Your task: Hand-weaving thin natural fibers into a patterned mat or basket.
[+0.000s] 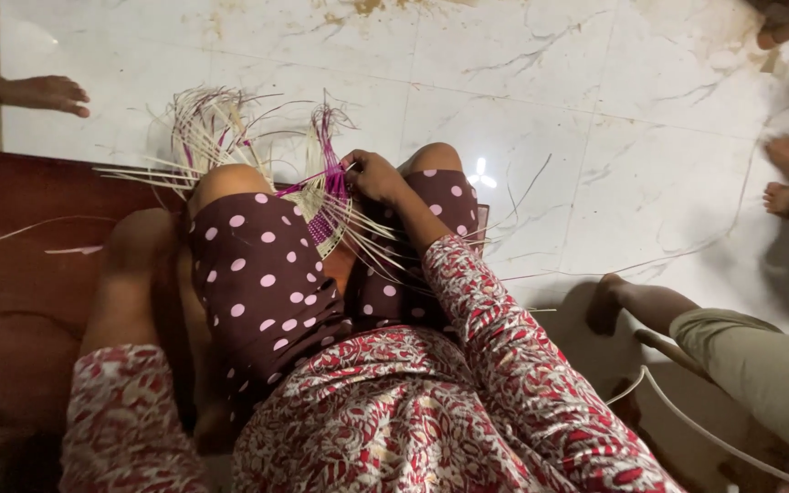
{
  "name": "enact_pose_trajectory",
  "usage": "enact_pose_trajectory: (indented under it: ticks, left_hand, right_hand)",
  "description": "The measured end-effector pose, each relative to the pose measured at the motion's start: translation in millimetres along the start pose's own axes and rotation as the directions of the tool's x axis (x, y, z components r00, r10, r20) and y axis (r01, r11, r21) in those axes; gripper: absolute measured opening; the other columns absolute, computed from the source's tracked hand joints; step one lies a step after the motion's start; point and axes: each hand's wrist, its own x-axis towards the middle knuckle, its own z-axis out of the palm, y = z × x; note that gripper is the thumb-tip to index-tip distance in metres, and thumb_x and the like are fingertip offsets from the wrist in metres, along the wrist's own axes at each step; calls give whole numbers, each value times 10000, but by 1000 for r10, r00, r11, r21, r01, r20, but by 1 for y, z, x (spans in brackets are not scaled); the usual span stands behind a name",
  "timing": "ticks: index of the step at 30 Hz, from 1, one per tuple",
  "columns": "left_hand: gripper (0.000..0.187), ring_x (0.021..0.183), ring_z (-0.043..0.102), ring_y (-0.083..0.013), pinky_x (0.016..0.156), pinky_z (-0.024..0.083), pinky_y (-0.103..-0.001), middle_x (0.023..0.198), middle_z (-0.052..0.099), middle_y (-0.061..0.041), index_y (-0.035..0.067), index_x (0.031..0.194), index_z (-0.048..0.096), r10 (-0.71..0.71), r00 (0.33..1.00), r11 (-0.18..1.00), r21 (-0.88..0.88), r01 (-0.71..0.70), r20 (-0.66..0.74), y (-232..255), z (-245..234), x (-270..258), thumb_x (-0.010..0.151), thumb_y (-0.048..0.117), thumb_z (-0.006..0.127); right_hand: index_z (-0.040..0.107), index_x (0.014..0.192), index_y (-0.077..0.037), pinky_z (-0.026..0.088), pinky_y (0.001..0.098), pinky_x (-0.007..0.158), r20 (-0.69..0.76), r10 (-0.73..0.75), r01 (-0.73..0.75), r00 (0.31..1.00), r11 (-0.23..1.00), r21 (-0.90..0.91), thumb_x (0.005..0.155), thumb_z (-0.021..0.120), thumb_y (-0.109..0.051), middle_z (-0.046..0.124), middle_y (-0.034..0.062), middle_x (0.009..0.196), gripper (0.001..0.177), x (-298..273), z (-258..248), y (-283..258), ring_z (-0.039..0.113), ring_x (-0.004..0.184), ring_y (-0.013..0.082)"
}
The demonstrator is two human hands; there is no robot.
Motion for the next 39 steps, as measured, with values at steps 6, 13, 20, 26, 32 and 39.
enact_pose_trajectory:
  ticks: [6,13,20,26,32,39]
  left_hand:
    - [318,588,505,-191,519,367,-357,628,652,-133,-80,674,717,240,944,971,-70,-230,227,-18,5,37,822,179,604]
    - [274,674,688,-251,592,534,-362,762,667,-82,178,1037,679,858,510,514,132,-848,-67,-39,75,93,786,254,757]
    - [253,695,725,-216,670,649,-368,1092,707,-239,35,1209,715,595,761,263,-833,-486,-256,73,60,-16,987,141,659]
    - [237,648,749,-188,584,643,-284,989,738,-148,82,1193,726,615,681,141,-794,-591,-397,132,132,36,984,185,686]
    - [224,650,727,-172,626,651,-302,1001,732,-149,58,1167,718,488,716,8,-818,-575,-499,137,128,42,953,110,671]
    - [229,606,699,-140,595,637,-273,918,698,-99,59,1164,664,424,733,-154,-840,-521,-532,142,124,42,944,119,674]
  right_hand:
    - [610,1095,-170,535,317,671,7,22,-22,1000,1000,12,1020,590,-127,679,10,814,89,-8,0,-7,615,654,136]
    - [725,1106,-162,409,492,1116,-95,-156,138,983,975,-173,896,688,-239,768,142,946,227,9,8,19,736,1012,373]
    - [707,1177,-163,518,478,1001,-109,-185,151,977,953,-261,909,674,-280,730,216,1051,295,-26,-14,-21,695,1078,414]
    - [696,1207,-126,509,514,1021,-112,-186,146,976,945,-292,924,646,-266,706,271,1107,320,-20,-9,-13,659,1132,454]
    - [694,1225,-177,550,515,974,-157,-277,187,948,884,-428,928,663,-315,701,270,1127,329,7,2,21,676,1103,462]
    - [672,1259,-75,571,560,914,-203,-407,197,891,748,-633,865,715,-196,688,335,1133,414,11,4,49,691,1042,519]
